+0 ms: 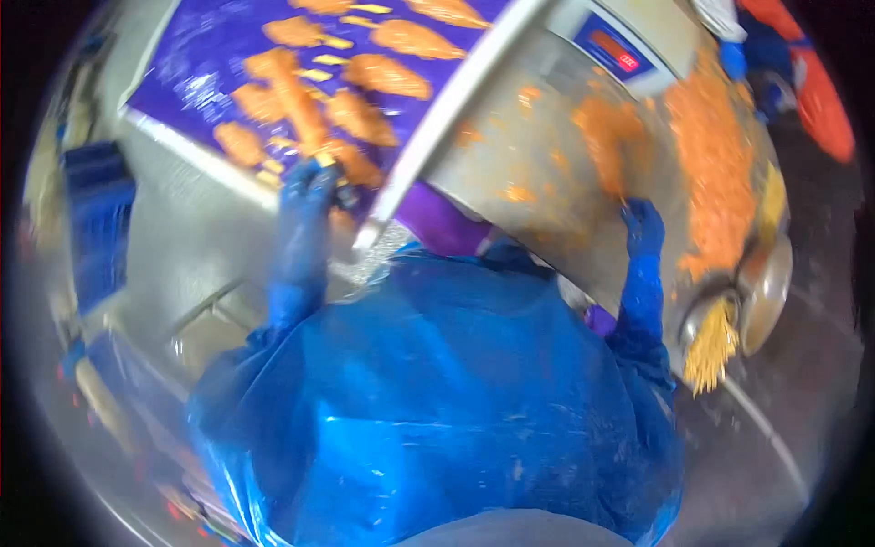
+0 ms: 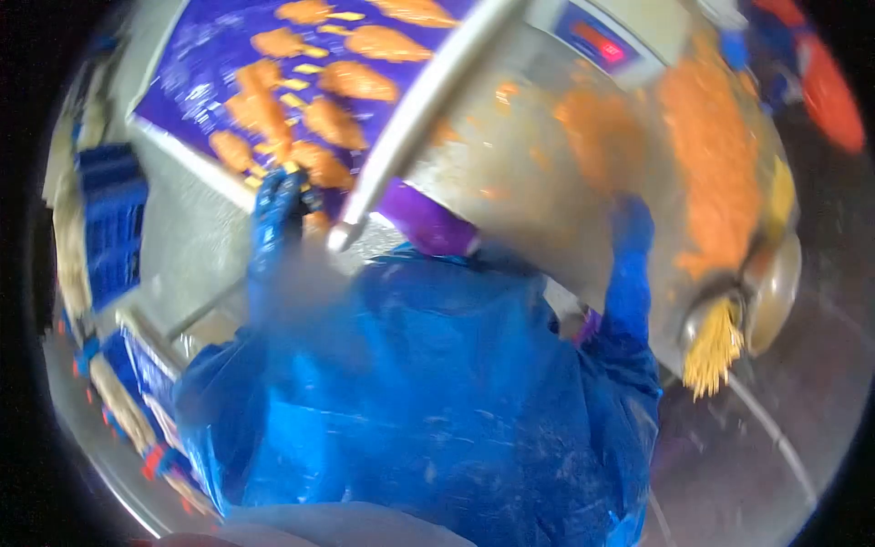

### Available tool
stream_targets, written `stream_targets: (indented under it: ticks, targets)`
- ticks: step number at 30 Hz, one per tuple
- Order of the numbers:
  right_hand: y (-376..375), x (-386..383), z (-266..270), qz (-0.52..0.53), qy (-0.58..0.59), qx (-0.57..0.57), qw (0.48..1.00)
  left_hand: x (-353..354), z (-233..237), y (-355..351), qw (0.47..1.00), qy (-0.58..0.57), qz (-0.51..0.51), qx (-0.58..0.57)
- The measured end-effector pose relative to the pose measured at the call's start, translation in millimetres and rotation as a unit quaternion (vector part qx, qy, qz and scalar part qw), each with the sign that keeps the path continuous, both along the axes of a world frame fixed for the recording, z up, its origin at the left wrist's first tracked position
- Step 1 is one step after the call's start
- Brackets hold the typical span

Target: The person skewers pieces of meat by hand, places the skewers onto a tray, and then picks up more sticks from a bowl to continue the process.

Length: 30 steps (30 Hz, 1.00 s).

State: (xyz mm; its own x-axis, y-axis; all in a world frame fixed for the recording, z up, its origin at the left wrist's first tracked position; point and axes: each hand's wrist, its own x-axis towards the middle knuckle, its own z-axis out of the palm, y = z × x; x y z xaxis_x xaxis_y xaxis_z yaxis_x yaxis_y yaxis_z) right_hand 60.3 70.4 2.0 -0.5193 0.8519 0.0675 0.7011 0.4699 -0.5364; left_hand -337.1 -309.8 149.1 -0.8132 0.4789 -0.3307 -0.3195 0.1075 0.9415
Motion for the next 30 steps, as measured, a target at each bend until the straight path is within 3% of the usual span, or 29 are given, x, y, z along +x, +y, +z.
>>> stream_targets:
  ticks: [2, 4, 7, 9, 11, 13, 16, 19, 22, 24, 26, 28, 30]
  targets:
    - [-11.6, -12.6, 13.7, -0.027, 0.031, -0.082, 0.996, 9.4, 16.6, -3.5, 0.995, -0.007, 0.027, 0.098]
    - [-6.9, -15.3, 12.2, -0.018, 0.008, -0.116, 0.993, 6.9, 8.4, -22.0, 0.995, 0.027, 0.025, 0.098]
    - [4.8, -4.0, 6.2, 0.046, -0.014, -0.115, 0.992, 13.4, 2.4, -53.5, 0.994, 0.080, 0.080, 0.012]
    - [17.1, 4.4, -4.9, 0.061, 0.067, -0.227, 0.970, 29.7, 4.7, -68.6, 0.987, 0.093, 0.126, -0.024]
    - [21.0, 15.0, -22.9, 0.023, 0.100, -0.321, 0.942, 31.9, 5.6, -91.5, 0.981, 0.117, 0.130, -0.083]
    - [-5.9, 1.9, 12.2, -0.048, 0.099, -0.395, 0.912, 20.3, -10.3, -124.4, 0.973, 0.151, 0.146, -0.100]
    - [-21.0, -11.4, 25.5, -0.073, 0.137, -0.376, 0.913, -5.2, -1.2, -152.6, 0.951, 0.209, 0.200, -0.114]
    - [-15.3, -54.2, 50.1, -0.004, 0.212, -0.331, 0.920, -68.7, 19.0, -172.6, 0.943, 0.226, 0.183, -0.162]
    - [-19.4, -138.6, 93.3, -0.006, 0.233, -0.330, 0.915, -157.7, 15.7, -191.9, 0.941, 0.239, 0.114, -0.210]
    - [-41.4, -208.4, 122.3, 0.120, 0.249, -0.326, 0.904, -222.5, -3.4, -200.2, 0.955, 0.242, 0.065, -0.158]
    - [-79.6, -286.7, 139.5, 0.143, 0.231, -0.310, 0.911, -265.9, -5.2, -189.6, 0.974, 0.152, 0.117, -0.120]
    - [-101.8, -367.9, 139.7, 0.202, 0.189, -0.333, 0.901, -293.0, -12.9, -164.4, 0.974, 0.045, 0.223, 0.013]
    - [-130.7, -452.2, 138.3, 0.280, 0.170, -0.369, 0.870, -328.5, -33.0, -152.9, 0.974, 0.000, 0.184, 0.132]
